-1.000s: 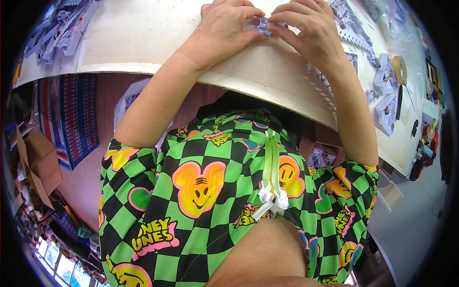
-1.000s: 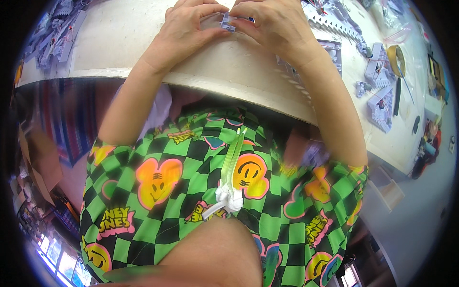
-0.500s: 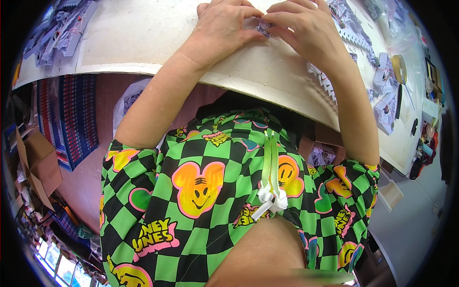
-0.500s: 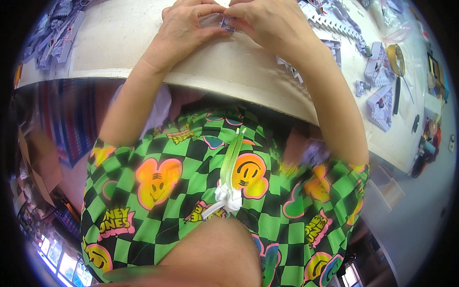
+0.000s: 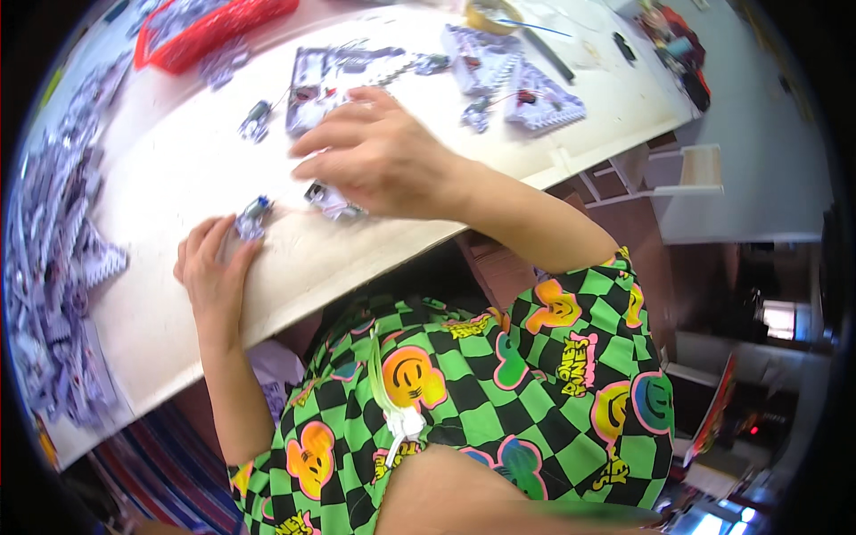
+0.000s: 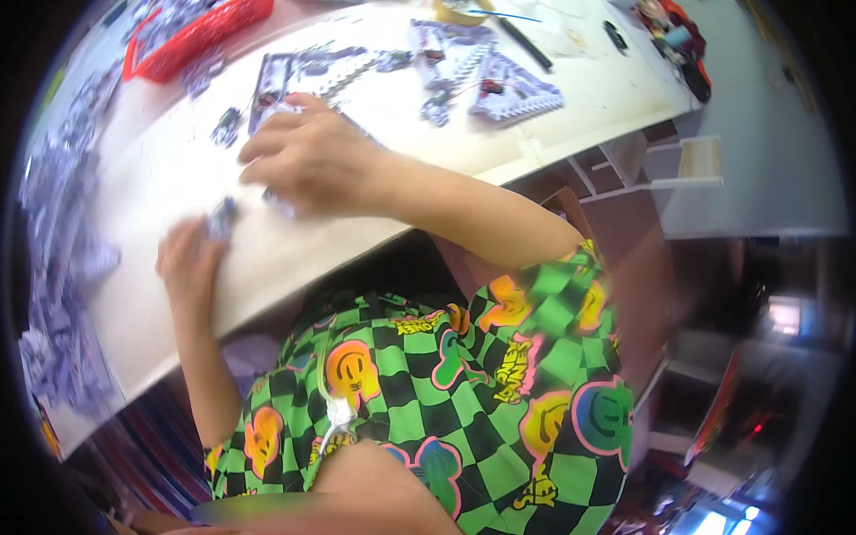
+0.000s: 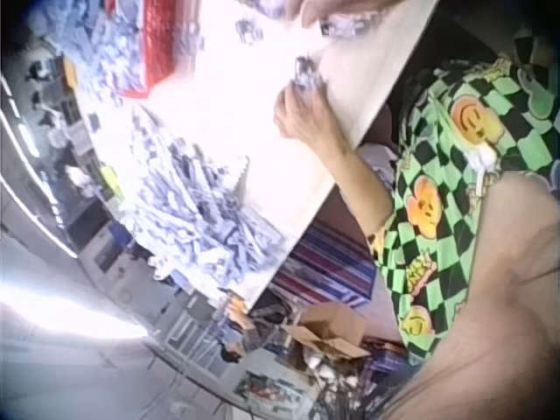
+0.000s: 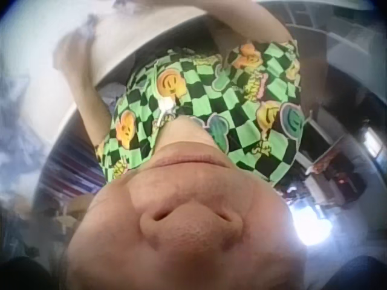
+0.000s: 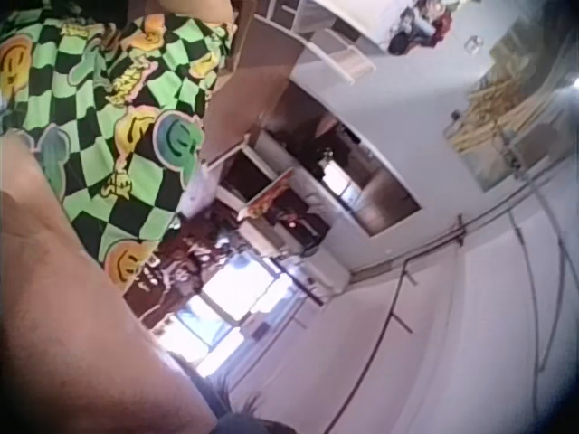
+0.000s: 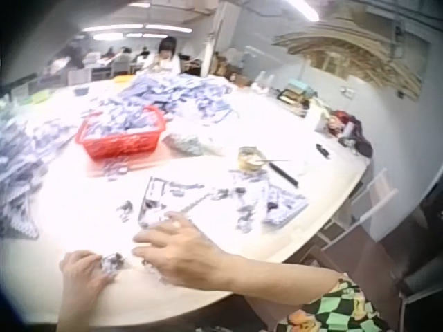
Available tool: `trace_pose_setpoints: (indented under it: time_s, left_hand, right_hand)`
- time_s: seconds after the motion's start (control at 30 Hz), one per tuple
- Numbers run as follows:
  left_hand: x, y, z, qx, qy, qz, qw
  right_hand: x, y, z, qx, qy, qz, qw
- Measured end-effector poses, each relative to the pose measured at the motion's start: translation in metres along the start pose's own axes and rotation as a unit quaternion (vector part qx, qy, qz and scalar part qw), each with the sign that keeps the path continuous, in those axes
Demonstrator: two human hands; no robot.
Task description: The person assembles toy gun parts, small motors, and wires into plastic housing by hand.
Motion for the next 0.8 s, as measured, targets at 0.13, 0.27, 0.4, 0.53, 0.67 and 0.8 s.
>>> trace_pose_setpoints:
  time_s: [0.13, 0.27, 0.4, 0.53, 0.67, 0.8]
  left_hand:
    - [-0.011, -0.022, 0.021, 0.024, 0.05, -0.005, 0.998]
    - [-0.016, -0.036, 0.041, 0.021, 0.127, 0.031, 0.991]
    - [-0.019, -0.043, 0.055, -0.036, 0.105, 0.09, 0.99]
    - [-0.026, -0.05, 0.052, -0.015, 0.121, 0.121, 0.985]
    - [-0.034, -0.053, 0.053, 0.006, 0.095, 0.114, 0.989]
    - [-0.037, -0.052, 0.056, 0.012, 0.102, 0.118, 0.988]
  right_hand:
    - [0.1, 0.074, 0.107, -0.221, 0.058, 0.155, 0.961]
    - [0.158, 0.172, 0.215, -0.618, -0.233, 0.263, 0.703]
    - [0.159, 0.238, 0.292, -0.677, -0.365, 0.308, 0.56]
    - [0.148, 0.245, 0.34, -0.668, -0.373, 0.305, 0.566]
    - [0.148, 0.222, 0.359, -0.627, -0.245, 0.243, 0.699]
    - [0.176, 0.201, 0.358, -0.479, 0.051, 0.212, 0.85]
Point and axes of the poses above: each hand's wrist, its own y-axis away from the middle knuckle, its own x-axis out of the back of the hand, z = x × y, the point moved 4 cm from there along -y, towards the middle knuckle, and after that the axes turned 4 degrees about y, right-handed, at the moved point
